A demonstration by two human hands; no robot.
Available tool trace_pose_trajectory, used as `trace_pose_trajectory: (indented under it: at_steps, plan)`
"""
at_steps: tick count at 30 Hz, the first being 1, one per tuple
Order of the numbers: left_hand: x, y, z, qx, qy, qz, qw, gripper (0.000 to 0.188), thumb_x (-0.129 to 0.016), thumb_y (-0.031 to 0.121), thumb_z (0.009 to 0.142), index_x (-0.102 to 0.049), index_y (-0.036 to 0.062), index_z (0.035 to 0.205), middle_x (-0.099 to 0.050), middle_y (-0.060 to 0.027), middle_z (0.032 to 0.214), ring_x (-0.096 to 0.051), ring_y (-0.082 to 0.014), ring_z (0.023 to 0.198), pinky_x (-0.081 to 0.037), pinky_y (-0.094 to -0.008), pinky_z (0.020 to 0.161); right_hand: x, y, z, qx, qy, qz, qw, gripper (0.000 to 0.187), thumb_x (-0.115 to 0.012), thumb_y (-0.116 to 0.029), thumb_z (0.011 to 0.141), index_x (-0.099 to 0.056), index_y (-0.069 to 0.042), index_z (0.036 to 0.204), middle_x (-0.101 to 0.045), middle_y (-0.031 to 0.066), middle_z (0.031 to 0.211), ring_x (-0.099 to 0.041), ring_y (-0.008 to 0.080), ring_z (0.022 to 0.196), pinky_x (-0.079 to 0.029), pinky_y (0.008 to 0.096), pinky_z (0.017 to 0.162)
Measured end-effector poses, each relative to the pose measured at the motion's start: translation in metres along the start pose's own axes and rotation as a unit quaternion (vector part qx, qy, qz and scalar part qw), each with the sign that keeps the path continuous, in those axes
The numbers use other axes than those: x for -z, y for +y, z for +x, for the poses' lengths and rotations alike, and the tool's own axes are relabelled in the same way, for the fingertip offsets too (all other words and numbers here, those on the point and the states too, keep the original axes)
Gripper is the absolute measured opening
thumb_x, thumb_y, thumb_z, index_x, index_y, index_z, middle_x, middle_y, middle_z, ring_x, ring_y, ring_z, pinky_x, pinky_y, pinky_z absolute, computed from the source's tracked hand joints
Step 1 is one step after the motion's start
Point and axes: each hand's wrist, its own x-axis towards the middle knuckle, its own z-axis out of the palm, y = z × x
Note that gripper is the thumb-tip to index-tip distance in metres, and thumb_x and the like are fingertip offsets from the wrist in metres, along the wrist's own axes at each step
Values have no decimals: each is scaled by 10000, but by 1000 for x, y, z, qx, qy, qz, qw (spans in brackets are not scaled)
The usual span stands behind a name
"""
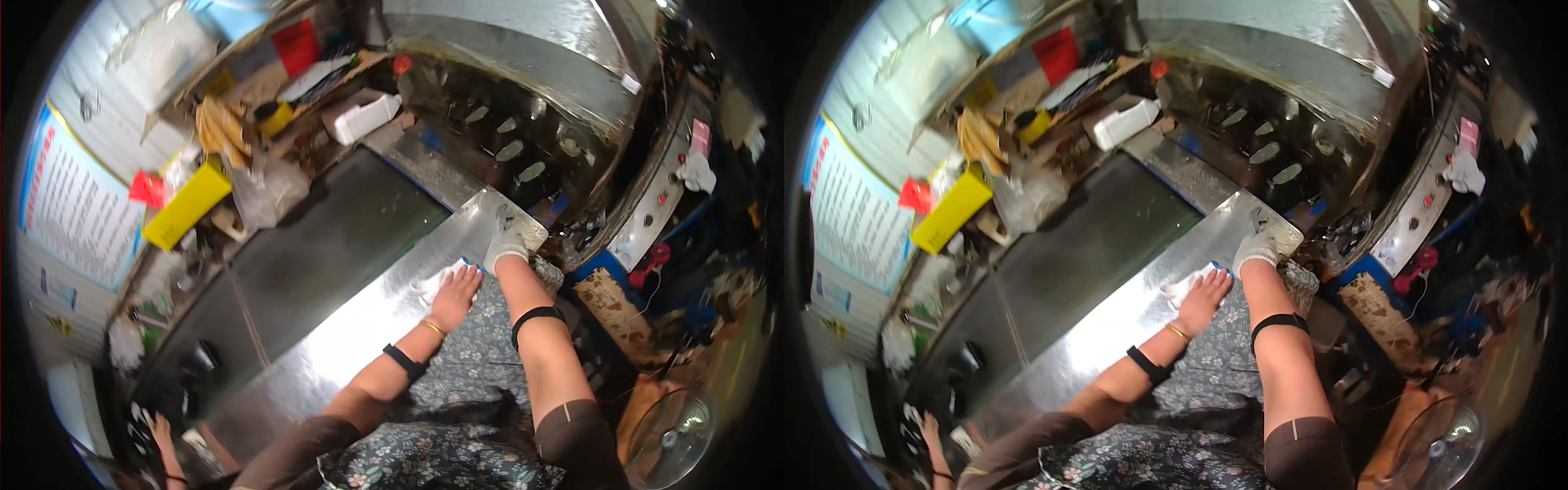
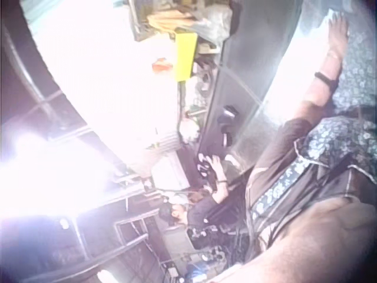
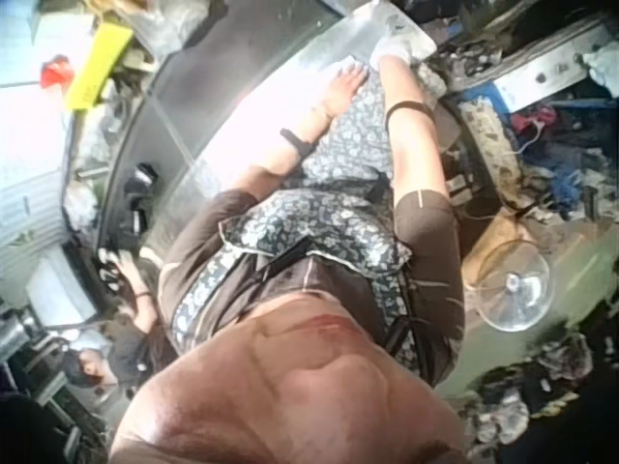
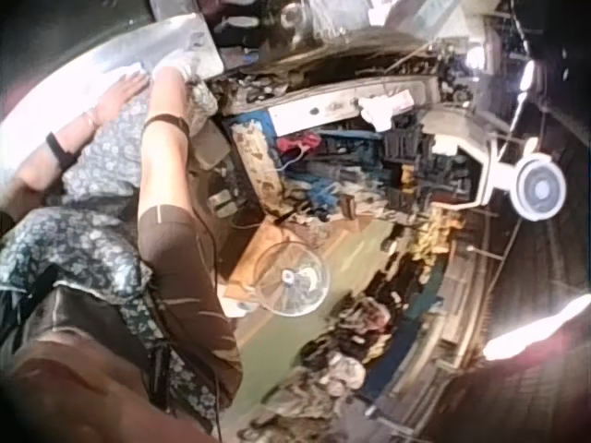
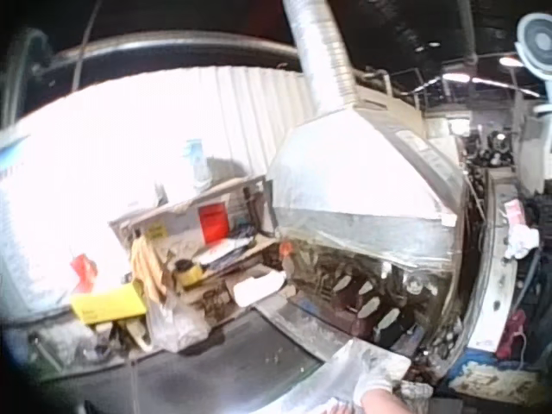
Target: Cleaning a workstation and inspecting shoe components in a factory.
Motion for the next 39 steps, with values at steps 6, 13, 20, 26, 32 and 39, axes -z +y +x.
trace_pose_trajectory:
  at_steps: [6,13,20,26,32,39]
  plan:
    - [29,20,-18,22,23,-57,998,695,-601,318,926,-348,-21,1477,-334,-240,1545,-315,-405,1435,-266,-501,1173,7,34,5,-8,-45,18,999,439,-624,-203,811,-676,-43,1217,-615,256,1258,-616,347,1198,-518,398,966]
    - [12,-2,65,-24,-8,-34,999,639,-522,390,971,-355,88,1508,-276,-188,1591,-254,-430,1455,-221,-524,1181,-7,59,-8,64,135,682,716,101,-539,-115,927,-611,-57,887,-521,9,689,-517,101,596,-445,284,558]
    - [13,45,183,-11,-115,-1,993,613,-398,466,1020,-310,160,1545,-232,-136,1623,-186,-436,1481,-182,-549,1192,-2,90,-16,-53,266,807,524,123,-586,34,856,-558,-84,878,-565,5,821,-531,88,680,-455,239,578]
    - [6,-1,134,116,-56,2,992,692,-402,498,1007,-310,54,1530,-253,-195,1602,-188,-446,1477,-170,-515,1203,7,65,-7,-50,163,526,833,199,-539,-119,904,-646,-40,1052,-682,159,912,-645,303,787,-518,391,738]
    - [44,1,-46,97,-22,-6,995,739,-511,478,965,-339,-11,1492,-285,-267,1557,-250,-472,1440,-231,-553,1171,2,70,16,273,208,5,939,349,-593,-291,878,-693,-52,1112,-643,269,1116,-595,442,1048,-458,515,926]
    - [101,2,-270,253,10,-35,967,761,-554,484,946,-316,43,1519,-269,-242,1577,-222,-460,1462,-209,-554,1179,-16,64,29,337,128,44,932,196,-631,-65,752,-683,-32,938,-628,213,1011,-581,404,1015,-457,456,906]
